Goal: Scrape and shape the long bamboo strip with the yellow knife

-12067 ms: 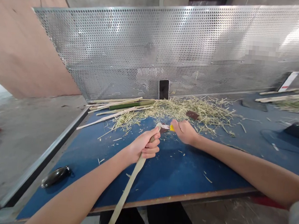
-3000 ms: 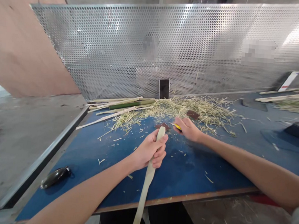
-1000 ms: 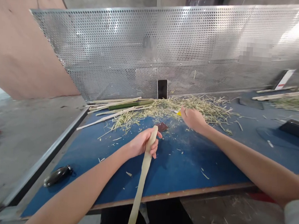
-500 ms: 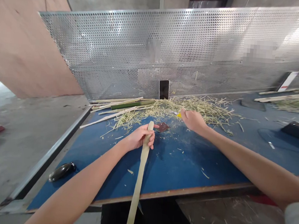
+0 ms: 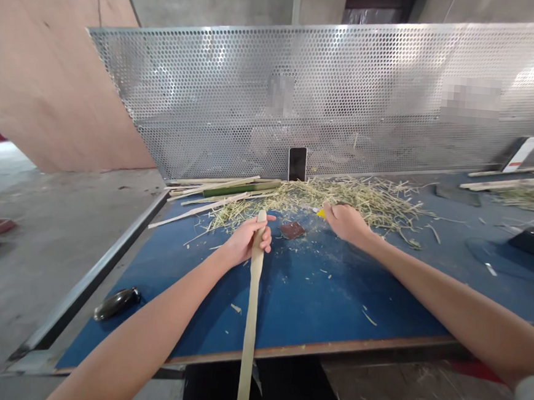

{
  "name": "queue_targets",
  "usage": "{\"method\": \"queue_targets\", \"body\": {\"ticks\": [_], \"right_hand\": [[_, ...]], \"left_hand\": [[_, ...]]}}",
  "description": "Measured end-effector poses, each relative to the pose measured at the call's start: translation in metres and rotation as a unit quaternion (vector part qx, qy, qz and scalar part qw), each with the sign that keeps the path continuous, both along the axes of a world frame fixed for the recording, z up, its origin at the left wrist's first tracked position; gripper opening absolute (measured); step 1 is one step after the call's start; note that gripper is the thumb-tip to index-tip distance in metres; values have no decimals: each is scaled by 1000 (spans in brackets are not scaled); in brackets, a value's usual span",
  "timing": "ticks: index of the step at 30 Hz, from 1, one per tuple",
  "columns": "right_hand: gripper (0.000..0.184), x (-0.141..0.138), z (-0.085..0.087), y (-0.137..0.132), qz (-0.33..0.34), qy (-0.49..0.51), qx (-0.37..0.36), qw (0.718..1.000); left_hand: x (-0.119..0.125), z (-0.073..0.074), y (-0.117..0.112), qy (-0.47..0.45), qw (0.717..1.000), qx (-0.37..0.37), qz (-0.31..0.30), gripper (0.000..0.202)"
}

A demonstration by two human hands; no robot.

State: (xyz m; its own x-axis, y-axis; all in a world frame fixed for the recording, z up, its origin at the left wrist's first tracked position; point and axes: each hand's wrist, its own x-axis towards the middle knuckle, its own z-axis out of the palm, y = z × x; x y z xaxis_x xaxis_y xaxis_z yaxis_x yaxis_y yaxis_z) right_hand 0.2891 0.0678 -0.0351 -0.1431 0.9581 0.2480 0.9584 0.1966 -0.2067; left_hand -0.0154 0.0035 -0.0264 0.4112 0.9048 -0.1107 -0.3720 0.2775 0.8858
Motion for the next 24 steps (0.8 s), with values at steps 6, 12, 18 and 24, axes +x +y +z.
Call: {"method": "queue_targets", "body": {"ticks": [6, 12, 18, 24], "right_hand": [[62, 4, -1, 2, 7, -4, -10, 1000], [54, 1, 0, 0, 71, -4, -19, 997], [61, -5, 4, -9, 121, 88, -59, 987], [59, -8, 6, -14, 112, 65, -57, 990]], "left_hand": [[-4, -2, 10, -28, 994, -10, 101, 44], [-9, -1, 15, -34, 981, 8, 193, 56], [-7, -9, 23, -43, 980, 0, 197, 45], [-8, -21, 31, -29, 984, -4, 174, 42]]}}
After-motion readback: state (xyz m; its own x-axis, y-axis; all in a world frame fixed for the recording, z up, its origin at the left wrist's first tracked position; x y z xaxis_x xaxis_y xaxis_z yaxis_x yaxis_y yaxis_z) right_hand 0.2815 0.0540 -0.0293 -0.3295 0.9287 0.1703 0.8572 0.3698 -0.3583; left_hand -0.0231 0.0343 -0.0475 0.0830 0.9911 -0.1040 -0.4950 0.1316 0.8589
